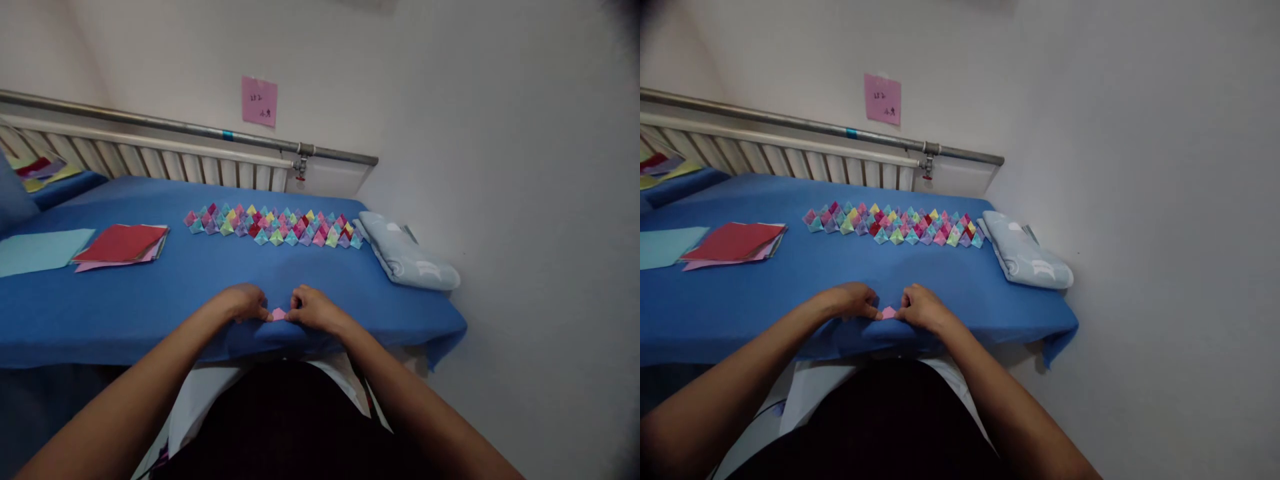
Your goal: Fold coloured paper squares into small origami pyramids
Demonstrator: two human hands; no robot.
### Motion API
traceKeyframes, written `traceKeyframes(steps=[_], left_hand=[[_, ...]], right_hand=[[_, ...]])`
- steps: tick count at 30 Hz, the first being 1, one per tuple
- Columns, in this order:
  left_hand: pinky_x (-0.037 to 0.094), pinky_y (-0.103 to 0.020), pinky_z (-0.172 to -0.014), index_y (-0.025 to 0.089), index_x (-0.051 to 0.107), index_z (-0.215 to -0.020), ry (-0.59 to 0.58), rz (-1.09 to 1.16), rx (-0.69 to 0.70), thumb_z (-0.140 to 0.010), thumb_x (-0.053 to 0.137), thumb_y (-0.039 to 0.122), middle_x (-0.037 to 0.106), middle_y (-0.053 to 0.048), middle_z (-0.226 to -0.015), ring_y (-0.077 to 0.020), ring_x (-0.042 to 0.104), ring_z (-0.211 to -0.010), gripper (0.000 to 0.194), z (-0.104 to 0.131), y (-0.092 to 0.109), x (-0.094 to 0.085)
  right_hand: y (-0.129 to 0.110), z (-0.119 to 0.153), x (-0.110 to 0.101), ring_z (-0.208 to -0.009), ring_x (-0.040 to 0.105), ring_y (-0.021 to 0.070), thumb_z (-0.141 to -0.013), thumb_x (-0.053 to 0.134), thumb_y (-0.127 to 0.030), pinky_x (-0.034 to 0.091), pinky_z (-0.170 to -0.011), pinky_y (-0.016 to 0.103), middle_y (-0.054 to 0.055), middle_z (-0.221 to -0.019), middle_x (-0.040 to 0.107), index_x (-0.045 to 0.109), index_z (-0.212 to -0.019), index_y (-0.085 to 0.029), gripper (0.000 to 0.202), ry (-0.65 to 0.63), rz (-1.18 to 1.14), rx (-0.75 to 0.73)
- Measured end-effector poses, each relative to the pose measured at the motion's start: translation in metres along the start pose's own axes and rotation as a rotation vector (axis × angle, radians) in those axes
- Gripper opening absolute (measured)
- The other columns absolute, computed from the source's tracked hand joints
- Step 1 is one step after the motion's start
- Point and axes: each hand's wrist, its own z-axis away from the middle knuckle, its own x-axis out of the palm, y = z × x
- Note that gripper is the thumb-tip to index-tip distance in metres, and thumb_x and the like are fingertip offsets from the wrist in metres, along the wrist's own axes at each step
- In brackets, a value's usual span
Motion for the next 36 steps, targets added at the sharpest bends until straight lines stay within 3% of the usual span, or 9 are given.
traceKeyframes(steps=[5,9,12,14,17,24,30,36], left_hand=[[0.038,-0.025,-0.05,0.02,0.057,-0.055,0.009,0.003,0.004,-0.069,0.063,0.047,0.048,0.004,-0.041,-0.0144,0.05,-0.043,0.031,-0.001,-0.001,0.0],[0.037,-0.025,-0.05,0.02,0.059,-0.058,0.078,0.002,0.014,-0.068,0.064,0.048,0.051,0.004,-0.044,-0.0153,0.052,-0.046,0.03,0.004,-0.001,0.002],[0.036,-0.025,-0.054,0.021,0.061,-0.064,0.178,-0.005,0.052,-0.069,0.064,0.05,0.058,0.002,-0.054,-0.0172,0.056,-0.057,0.03,0.005,-0.009,0.008],[0.035,-0.025,-0.057,0.021,0.062,-0.071,0.245,0.018,0.079,-0.073,0.059,0.052,0.062,0.0,-0.065,-0.0182,0.057,-0.065,0.032,0.006,-0.016,0.015],[0.035,-0.025,-0.06,0.021,0.062,-0.078,0.297,0.106,0.121,-0.079,0.051,0.05,0.064,-0.001,-0.072,-0.0174,0.056,-0.069,0.031,0.009,-0.026,0.024],[0.038,-0.024,-0.061,0.021,0.061,-0.078,0.319,0.446,0.254,-0.078,0.049,0.039,0.059,0.003,-0.068,-0.0145,0.054,-0.066,0.022,0.017,-0.041,0.034],[0.047,-0.025,-0.063,0.018,0.058,-0.086,0.344,0.694,0.303,-0.079,0.046,0.039,0.063,0.0,-0.078,-0.0143,0.058,-0.068,0.025,0.0,-0.045,0.02],[0.042,-0.024,-0.058,0.017,0.061,-0.081,0.42,0.732,0.342,-0.075,0.056,0.04,0.061,0.001,-0.067,-0.0141,0.055,-0.063,0.024,-0.043,-0.033,-0.012]], right_hand=[[0.0,-0.006,-0.002,-0.064,0.048,0.0097,-0.065,0.079,-0.025,0.032,-0.055,0.02,-0.004,-0.073,0.054,0.059,-0.066,-0.018,0.021,-0.006,-0.004,0.021],[-0.006,0.003,0.001,-0.066,0.051,0.0111,-0.065,0.079,-0.021,0.036,-0.059,0.021,-0.003,-0.075,0.057,0.064,-0.069,-0.019,0.016,0.053,0.007,-0.034],[-0.007,0.018,0.014,-0.085,0.056,0.0139,-0.079,0.066,-0.016,0.039,-0.073,0.024,0.001,-0.093,0.061,0.068,-0.089,-0.022,0.012,0.166,-0.008,-0.075],[-0.007,0.027,0.022,-0.092,0.055,0.0161,-0.085,0.059,-0.015,0.038,-0.078,0.026,0.003,-0.097,0.061,0.067,-0.093,-0.021,0.013,0.232,-0.023,-0.067],[-0.009,0.032,0.03,-0.092,0.055,0.0174,-0.087,0.056,-0.016,0.039,-0.08,0.028,0.004,-0.095,0.063,0.065,-0.09,-0.02,0.01,0.267,-0.045,-0.063],[-0.015,0.023,0.04,-0.089,0.059,0.0166,-0.082,0.057,-0.01,0.042,-0.079,0.028,0.003,-0.095,0.066,0.062,-0.097,-0.021,0.02,0.24,-0.116,-0.137],[-0.01,0.008,0.041,-0.078,0.059,0.0145,-0.08,0.055,-0.009,0.044,-0.071,0.025,0.001,-0.088,0.065,0.059,-0.095,-0.022,0.02,0.348,-0.317,-0.148],[0.003,-0.03,0.013,-0.079,0.059,0.0157,-0.086,0.052,-0.014,0.046,-0.071,0.026,0.002,-0.088,0.063,0.058,-0.097,-0.021,0.014,0.455,-0.275,-0.247]])
